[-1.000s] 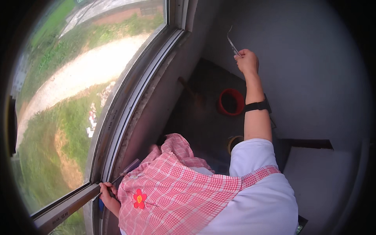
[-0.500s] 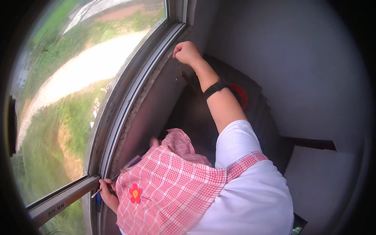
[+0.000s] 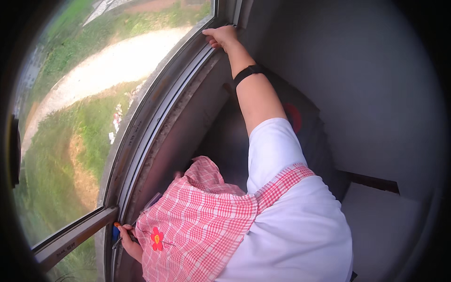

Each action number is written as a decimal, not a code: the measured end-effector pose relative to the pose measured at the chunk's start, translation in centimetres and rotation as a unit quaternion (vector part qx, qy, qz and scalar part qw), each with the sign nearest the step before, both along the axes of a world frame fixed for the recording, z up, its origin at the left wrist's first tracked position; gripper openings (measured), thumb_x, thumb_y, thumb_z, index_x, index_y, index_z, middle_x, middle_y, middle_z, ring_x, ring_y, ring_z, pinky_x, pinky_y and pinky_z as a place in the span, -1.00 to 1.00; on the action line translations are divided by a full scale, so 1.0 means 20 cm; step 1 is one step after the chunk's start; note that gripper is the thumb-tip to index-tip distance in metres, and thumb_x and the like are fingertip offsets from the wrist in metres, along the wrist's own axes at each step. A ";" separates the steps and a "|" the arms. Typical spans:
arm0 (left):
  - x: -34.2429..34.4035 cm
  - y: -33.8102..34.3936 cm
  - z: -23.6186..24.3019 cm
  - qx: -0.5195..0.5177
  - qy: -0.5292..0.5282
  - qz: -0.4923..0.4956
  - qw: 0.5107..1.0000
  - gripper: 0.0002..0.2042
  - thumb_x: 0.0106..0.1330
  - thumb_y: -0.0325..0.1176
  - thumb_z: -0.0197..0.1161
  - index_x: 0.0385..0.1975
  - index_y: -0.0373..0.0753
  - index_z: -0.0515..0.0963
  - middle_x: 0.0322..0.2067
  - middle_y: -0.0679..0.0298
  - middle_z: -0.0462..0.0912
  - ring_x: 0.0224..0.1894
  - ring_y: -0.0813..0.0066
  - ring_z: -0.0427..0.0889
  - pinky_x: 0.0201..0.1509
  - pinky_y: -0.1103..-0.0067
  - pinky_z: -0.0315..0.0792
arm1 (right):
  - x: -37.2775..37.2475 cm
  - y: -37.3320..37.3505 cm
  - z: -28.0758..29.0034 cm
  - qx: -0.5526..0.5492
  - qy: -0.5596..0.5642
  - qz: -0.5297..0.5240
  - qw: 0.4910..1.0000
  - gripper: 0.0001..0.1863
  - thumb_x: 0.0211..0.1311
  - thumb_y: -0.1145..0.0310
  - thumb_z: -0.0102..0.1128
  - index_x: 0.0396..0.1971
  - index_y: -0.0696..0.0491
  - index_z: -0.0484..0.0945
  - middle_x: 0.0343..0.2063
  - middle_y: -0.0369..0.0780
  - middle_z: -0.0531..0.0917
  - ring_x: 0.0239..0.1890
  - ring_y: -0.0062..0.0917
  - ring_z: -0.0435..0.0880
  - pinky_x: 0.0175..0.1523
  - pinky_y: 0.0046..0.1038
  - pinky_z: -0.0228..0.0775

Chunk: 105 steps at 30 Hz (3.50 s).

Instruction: Repairing and cleaning a window frame using a screwdriver and a cloth.

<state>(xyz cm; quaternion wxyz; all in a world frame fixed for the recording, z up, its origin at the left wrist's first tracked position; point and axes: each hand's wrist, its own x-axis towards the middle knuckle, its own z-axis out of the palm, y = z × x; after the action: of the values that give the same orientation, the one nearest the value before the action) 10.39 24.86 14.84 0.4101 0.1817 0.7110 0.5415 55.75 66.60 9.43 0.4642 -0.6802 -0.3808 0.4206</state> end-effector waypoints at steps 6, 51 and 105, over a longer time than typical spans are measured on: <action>0.03 0.00 0.02 0.000 0.019 0.001 1.000 -0.63 0.51 -0.09 -0.06 -0.46 -0.24 0.41 -0.67 0.38 0.29 -0.59 0.68 0.22 -0.46 0.70 0.07 | 0.05 0.01 0.03 -0.010 0.098 0.025 0.995 -0.76 0.09 0.42 0.40 -0.30 0.24 0.62 -0.43 -0.14 0.70 -0.50 -0.57 0.67 -0.39 -0.57 0.63; 0.02 -0.01 0.03 -0.001 0.024 -0.034 0.999 -0.65 0.53 -0.14 -0.08 -0.44 -0.27 0.42 -0.65 0.35 0.31 -0.57 0.66 0.25 -0.43 0.69 0.11 | -0.04 -0.04 0.06 -0.087 -0.066 0.062 0.992 -0.80 -0.06 0.29 0.28 -0.55 0.13 0.59 -0.58 -0.28 0.62 -0.72 -0.78 0.38 -0.71 -0.71 0.14; 0.04 0.01 0.06 -0.016 0.007 -0.006 1.000 -0.64 0.53 -0.14 -0.08 -0.44 -0.27 0.42 -0.65 0.35 0.30 -0.58 0.65 0.23 -0.44 0.68 0.08 | 0.09 -0.07 0.09 -0.146 -0.075 0.106 0.981 -0.75 0.12 0.28 0.24 -0.28 0.14 0.61 -0.40 -0.21 0.74 -0.72 -0.87 0.41 -0.67 -0.77 0.29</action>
<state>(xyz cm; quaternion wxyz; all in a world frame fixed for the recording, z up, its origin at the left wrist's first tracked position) 11.20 25.16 16.14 0.4112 0.1829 0.7212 0.5266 57.50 65.28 11.32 0.2830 -0.7261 -0.4191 0.4658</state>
